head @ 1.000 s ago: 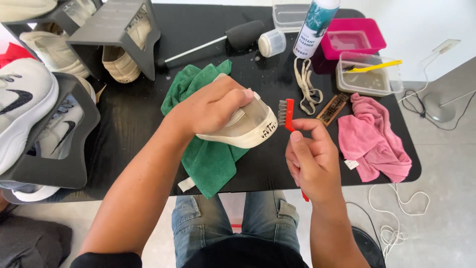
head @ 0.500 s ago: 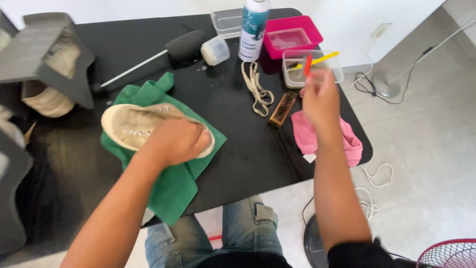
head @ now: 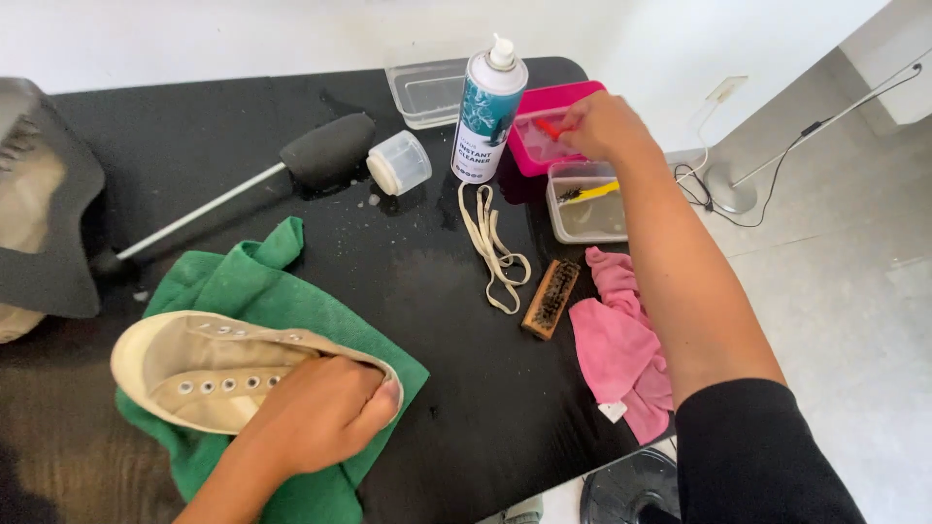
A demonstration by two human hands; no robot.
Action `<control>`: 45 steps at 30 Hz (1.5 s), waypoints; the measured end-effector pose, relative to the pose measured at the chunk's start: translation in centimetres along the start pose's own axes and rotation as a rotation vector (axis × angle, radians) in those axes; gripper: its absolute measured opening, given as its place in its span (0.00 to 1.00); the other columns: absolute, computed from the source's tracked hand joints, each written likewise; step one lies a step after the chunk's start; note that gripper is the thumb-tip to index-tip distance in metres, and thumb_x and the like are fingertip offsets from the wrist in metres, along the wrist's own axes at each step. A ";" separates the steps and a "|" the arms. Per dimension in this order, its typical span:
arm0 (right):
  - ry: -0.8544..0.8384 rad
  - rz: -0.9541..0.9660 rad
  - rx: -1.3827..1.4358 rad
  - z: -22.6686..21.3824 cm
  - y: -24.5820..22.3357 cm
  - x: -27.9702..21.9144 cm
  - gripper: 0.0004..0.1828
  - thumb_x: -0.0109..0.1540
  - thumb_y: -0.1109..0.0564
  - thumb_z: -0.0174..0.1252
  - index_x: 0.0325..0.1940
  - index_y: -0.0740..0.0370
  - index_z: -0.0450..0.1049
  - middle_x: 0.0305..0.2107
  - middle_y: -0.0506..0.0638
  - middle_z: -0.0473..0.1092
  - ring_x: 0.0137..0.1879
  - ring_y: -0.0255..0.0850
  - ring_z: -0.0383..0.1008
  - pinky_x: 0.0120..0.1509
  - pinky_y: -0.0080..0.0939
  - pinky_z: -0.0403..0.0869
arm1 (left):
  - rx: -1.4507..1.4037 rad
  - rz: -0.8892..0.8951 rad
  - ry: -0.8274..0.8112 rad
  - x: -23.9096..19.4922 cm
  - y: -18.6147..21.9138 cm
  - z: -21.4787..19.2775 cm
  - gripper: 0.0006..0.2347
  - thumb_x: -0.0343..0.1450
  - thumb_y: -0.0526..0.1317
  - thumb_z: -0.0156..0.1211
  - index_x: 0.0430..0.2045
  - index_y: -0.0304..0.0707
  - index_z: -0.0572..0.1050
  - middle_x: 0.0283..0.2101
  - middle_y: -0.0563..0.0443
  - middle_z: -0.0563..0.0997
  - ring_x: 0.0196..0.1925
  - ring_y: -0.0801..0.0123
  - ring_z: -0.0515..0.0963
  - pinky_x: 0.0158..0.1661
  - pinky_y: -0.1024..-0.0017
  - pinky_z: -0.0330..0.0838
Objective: The person cleans the interior of a beige canvas sneaker using a red brush. They scrub the insole and the inner lining of the shoe while it rests on a green towel on a black table.
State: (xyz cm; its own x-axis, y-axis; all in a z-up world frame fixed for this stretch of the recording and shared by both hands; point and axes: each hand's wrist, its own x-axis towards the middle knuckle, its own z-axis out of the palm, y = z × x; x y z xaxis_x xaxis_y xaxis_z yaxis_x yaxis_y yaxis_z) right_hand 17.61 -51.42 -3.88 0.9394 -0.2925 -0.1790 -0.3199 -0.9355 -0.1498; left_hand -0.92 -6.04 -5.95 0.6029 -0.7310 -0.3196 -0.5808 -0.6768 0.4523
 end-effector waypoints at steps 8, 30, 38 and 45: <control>-0.011 0.012 0.044 -0.3 -1.0 -1.5 0.14 0.65 0.52 0.57 0.53 0.50 0.81 0.51 0.48 0.75 0.56 0.50 0.71 0.60 0.56 0.69 | 0.009 -0.003 0.001 -0.1 -0.7 0.9 0.22 0.76 0.53 0.40 0.10 0.45 0.59 0.14 0.56 0.66 0.19 0.63 0.66 0.27 0.56 0.56; 0.411 -0.024 0.297 2.7 4.4 -3.4 0.05 0.65 0.53 0.61 0.38 0.51 0.82 0.39 0.50 0.77 0.43 0.47 0.76 0.48 0.51 0.73 | -0.296 0.157 0.344 -2.0 -0.9 -5.2 0.20 0.80 0.49 0.31 0.19 0.39 0.62 0.24 0.49 0.72 0.27 0.59 0.71 0.38 0.58 0.65; 0.419 -0.012 0.672 4.6 -0.1 -9.4 0.05 0.63 0.60 0.56 0.39 0.51 0.75 0.55 0.56 0.74 0.47 0.40 0.80 0.41 0.37 0.78 | -0.472 0.129 0.179 2.5 -3.9 -1.9 0.19 0.80 0.53 0.35 0.22 0.45 0.64 0.27 0.58 0.67 0.33 0.70 0.69 0.41 0.67 0.65; 0.161 0.097 1.064 8.5 -11.9 -26.4 0.06 0.66 0.59 0.53 0.44 0.58 0.75 0.24 0.54 0.70 0.18 0.41 0.71 0.14 0.39 0.73 | -0.529 -0.013 0.305 4.1 -4.5 -0.6 0.18 0.77 0.53 0.47 0.33 0.41 0.81 0.38 0.43 0.85 0.49 0.49 0.82 0.55 0.54 0.73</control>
State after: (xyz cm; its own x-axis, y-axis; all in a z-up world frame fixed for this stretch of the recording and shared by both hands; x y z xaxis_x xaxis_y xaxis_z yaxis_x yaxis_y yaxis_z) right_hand -4.41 -30.92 -5.66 0.8846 -0.4512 -0.1175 -0.2643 -0.2777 -0.9236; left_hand 4.46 -5.97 -8.80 0.7831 -0.6120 -0.1102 -0.2692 -0.4934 0.8271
